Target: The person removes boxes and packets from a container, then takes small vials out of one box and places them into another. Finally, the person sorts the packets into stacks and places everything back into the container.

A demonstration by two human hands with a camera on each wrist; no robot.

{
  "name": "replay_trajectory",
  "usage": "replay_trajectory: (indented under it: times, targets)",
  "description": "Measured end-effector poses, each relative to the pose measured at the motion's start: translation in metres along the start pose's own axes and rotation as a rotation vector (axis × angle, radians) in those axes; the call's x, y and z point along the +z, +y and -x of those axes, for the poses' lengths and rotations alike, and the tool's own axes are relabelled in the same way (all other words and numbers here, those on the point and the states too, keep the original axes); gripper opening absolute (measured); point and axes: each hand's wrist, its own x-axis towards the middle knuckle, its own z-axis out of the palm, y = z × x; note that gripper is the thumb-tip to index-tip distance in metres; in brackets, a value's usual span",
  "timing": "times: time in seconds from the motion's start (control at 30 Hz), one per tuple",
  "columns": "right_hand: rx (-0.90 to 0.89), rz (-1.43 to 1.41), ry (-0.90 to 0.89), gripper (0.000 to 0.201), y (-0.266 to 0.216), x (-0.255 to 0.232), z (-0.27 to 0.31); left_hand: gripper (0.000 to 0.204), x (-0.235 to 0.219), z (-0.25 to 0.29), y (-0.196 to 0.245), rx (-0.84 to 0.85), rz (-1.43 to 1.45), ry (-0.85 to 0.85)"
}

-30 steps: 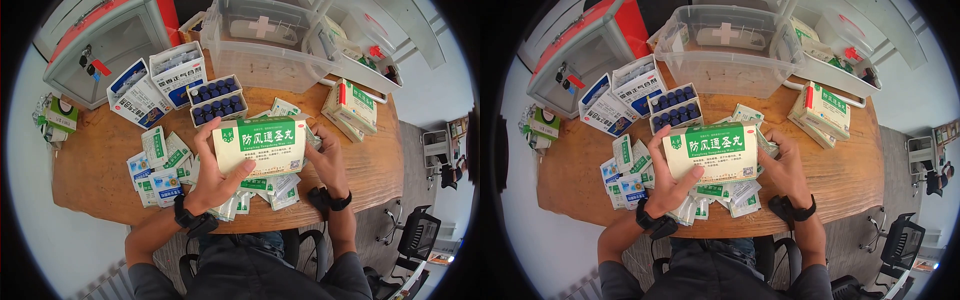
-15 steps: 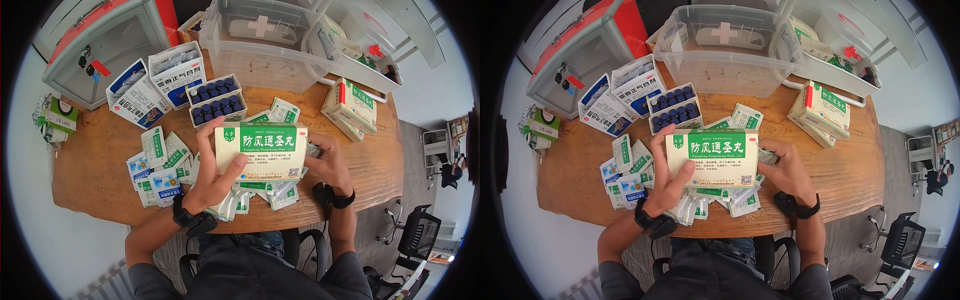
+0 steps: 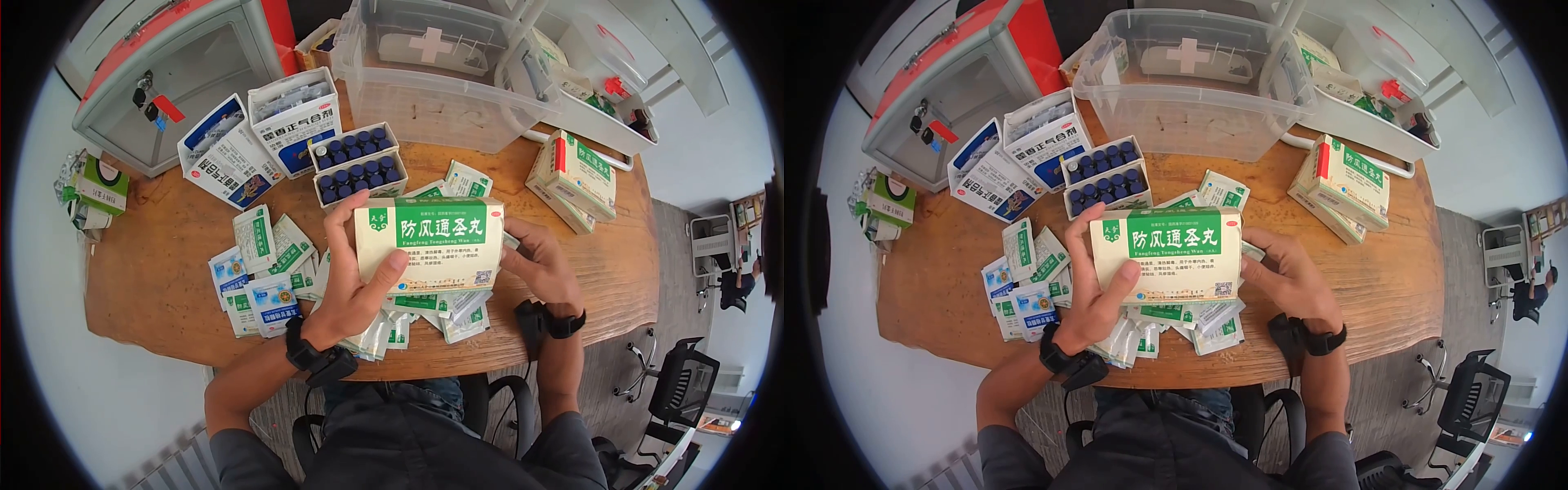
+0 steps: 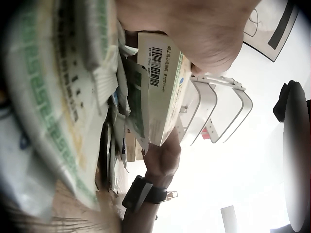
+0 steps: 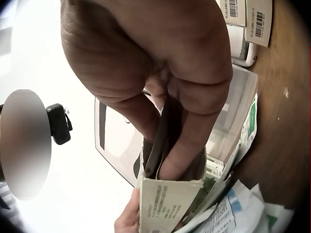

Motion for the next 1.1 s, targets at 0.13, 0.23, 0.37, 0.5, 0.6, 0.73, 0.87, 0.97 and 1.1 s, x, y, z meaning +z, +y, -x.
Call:
replay_trajectory:
  times: [0.13, 0.23, 0.37, 0.5, 0.6, 0.73, 0.87, 0.97, 1.1]
  targets:
    - [0.101, 0.054, -0.042, 0.031, 0.001, -0.006, -0.001, 0.077, -0.002, -0.001, -0.001, 0.054, -0.087, -0.028]
    - [0.095, 0.053, -0.002, 0.028, 0.008, 0.000, -0.005, 0.079, -0.001, -0.001, -0.003, 0.057, -0.064, -0.043]
    - [0.026, 0.006, -0.002, 0.030, 0.015, 0.005, -0.008, 0.080, -0.001, -0.002, -0.004, 0.065, -0.032, -0.079]
    - [0.031, -0.023, -0.070, 0.029, 0.020, 0.000, -0.004, 0.080, -0.003, 0.001, -0.005, 0.076, -0.042, -0.099]
    - [0.021, -0.027, -0.080, 0.029, 0.019, -0.001, -0.002, 0.080, -0.004, 0.001, -0.003, 0.074, -0.044, -0.093]
    - [0.062, 0.005, -0.098, 0.029, 0.020, -0.010, 0.000, 0.079, -0.002, 0.002, -0.004, 0.064, 0.015, -0.092]
    - [0.095, 0.039, -0.093, 0.028, 0.007, -0.008, 0.002, 0.078, -0.002, 0.002, -0.003, 0.050, 0.012, -0.092]
    - [0.106, 0.056, -0.077, 0.028, 0.007, -0.007, 0.001, 0.078, -0.001, 0.001, -0.001, 0.039, 0.002, -0.085]
    - [0.063, 0.068, -0.055, 0.029, 0.025, -0.009, -0.002, 0.078, -0.001, 0.001, -0.002, 0.033, -0.023, -0.084]
